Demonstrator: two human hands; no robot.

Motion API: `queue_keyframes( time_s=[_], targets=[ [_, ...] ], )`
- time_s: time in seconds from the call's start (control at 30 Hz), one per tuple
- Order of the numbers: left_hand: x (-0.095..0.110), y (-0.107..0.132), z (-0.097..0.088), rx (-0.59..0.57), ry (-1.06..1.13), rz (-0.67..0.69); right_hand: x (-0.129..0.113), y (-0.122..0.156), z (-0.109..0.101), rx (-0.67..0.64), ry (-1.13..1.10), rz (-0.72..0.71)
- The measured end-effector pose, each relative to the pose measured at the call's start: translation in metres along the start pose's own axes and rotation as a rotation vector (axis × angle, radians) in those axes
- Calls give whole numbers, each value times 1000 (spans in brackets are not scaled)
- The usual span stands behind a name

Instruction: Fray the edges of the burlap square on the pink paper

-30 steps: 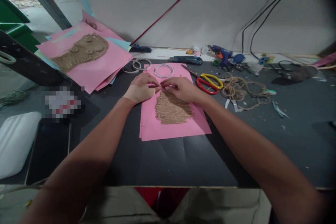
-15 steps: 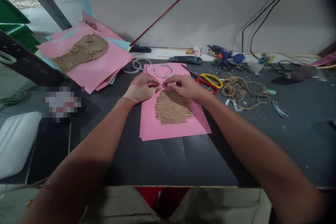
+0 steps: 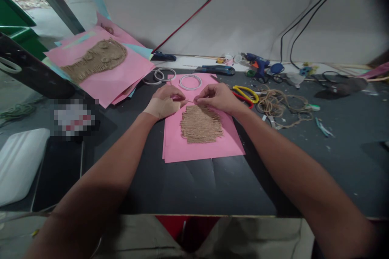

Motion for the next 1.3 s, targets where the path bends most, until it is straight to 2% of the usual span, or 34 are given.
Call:
queue_keyframes(
  time_s=[0.13, 0.33, 0.43, 0.67, 0.83, 1.0, 1.1, 1.3],
  targets=[
    [-4, 0, 2, 16, -5, 24, -2, -1, 0, 92, 92, -50],
    [-2, 0, 1, 10, 7, 21, -5, 1, 8, 148, 385, -123],
    [0, 0, 0, 7, -4, 25, -6, 0, 10, 182, 458, -146],
    [-2, 1, 1, 14, -23, 31, -1, -3, 4, 104, 353, -77],
    [-4, 1, 0, 17, -4, 14, -2, -3, -6, 3, 306, -133],
    [-6, 2, 3, 22, -7, 30, -5, -1, -8, -51, 388, -152],
    [-6, 2, 3, 29, -3, 36, -7, 1, -4, -45, 411, -152],
    [-3, 1, 2, 46, 18, 39, -5, 0, 2, 56, 366, -101]
  ],
)
Point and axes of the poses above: each hand's wrist, its own y-axis away from the middle knuckle, its own z-axis out of the palm, x = y × z, the point moved 4 cm from there along -y, towards the middle knuckle, and after that the axes turned 13 degrees about z, right-handed, at the moved point
